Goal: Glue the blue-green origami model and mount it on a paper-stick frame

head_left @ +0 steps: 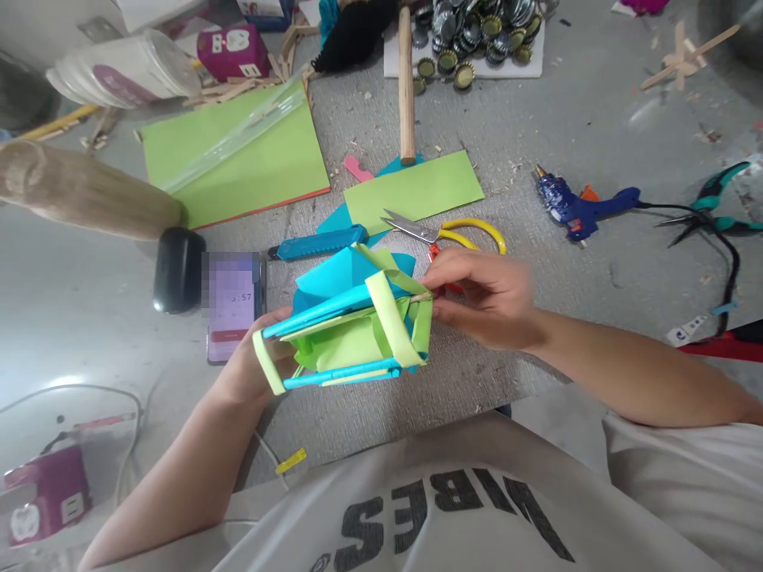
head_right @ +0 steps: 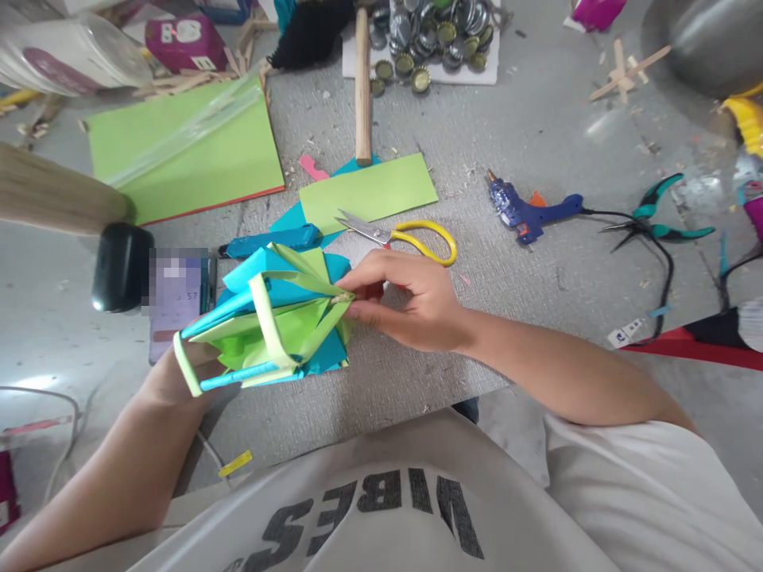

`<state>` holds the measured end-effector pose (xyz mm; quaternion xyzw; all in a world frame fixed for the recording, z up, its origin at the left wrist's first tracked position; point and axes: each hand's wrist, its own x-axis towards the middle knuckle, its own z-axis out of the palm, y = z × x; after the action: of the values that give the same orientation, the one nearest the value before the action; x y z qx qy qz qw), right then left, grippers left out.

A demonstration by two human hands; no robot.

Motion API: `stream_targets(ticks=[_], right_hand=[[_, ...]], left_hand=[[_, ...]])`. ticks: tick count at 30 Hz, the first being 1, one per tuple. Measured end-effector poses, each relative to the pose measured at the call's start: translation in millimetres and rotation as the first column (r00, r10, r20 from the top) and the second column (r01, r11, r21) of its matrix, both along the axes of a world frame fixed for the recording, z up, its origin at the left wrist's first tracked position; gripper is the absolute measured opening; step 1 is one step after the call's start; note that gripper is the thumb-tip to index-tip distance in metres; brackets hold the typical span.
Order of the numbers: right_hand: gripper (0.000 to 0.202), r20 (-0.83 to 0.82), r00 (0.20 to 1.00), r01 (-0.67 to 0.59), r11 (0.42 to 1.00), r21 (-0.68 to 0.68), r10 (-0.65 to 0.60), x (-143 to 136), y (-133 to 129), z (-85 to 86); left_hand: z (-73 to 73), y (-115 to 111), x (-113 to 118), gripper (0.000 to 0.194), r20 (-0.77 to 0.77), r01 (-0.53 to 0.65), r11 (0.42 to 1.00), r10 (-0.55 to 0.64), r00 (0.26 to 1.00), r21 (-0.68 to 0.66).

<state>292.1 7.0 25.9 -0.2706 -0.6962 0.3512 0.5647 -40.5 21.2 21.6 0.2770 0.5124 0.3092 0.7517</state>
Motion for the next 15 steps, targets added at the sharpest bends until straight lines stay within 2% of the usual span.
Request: stream_targets(ticks=[4, 7, 12, 15], right_hand=[[0.029, -0.062, 0.998, -0.018, 0.997, -0.070, 0.014, -1.9, -3.6, -2.1], [0.041, -0.102, 0.995, -0.014, 0.998, -0.064, 0.008, -3.5, -4.2, -3.9], [0.028, -0.083, 0.996, 0.028, 0.999, 0.031, -0.026, -4.1, -2.0, -6.4], [0.027, -0.056, 0.998, 0.038, 0.997, 0.064, -0.035, -2.8, -0.7, -6.4]], left_hand=[[5.0, 2.3, 4.9, 0.048, -0.043, 0.047, 0.998, -0.048, 0.998, -0.033], [7.8, 4.0, 7.6, 0.048, -0.051, 0.042, 0.998, -0.044, 0.998, -0.037], [7.4, 3.5, 5.0, 0.052, -0.035, 0.066, 0.998, -0.066, 0.997, -0.010], [7.1, 4.2, 0.7, 0.052, 0.002, 0.105, 0.993, -0.105, 0.994, -0.053]])
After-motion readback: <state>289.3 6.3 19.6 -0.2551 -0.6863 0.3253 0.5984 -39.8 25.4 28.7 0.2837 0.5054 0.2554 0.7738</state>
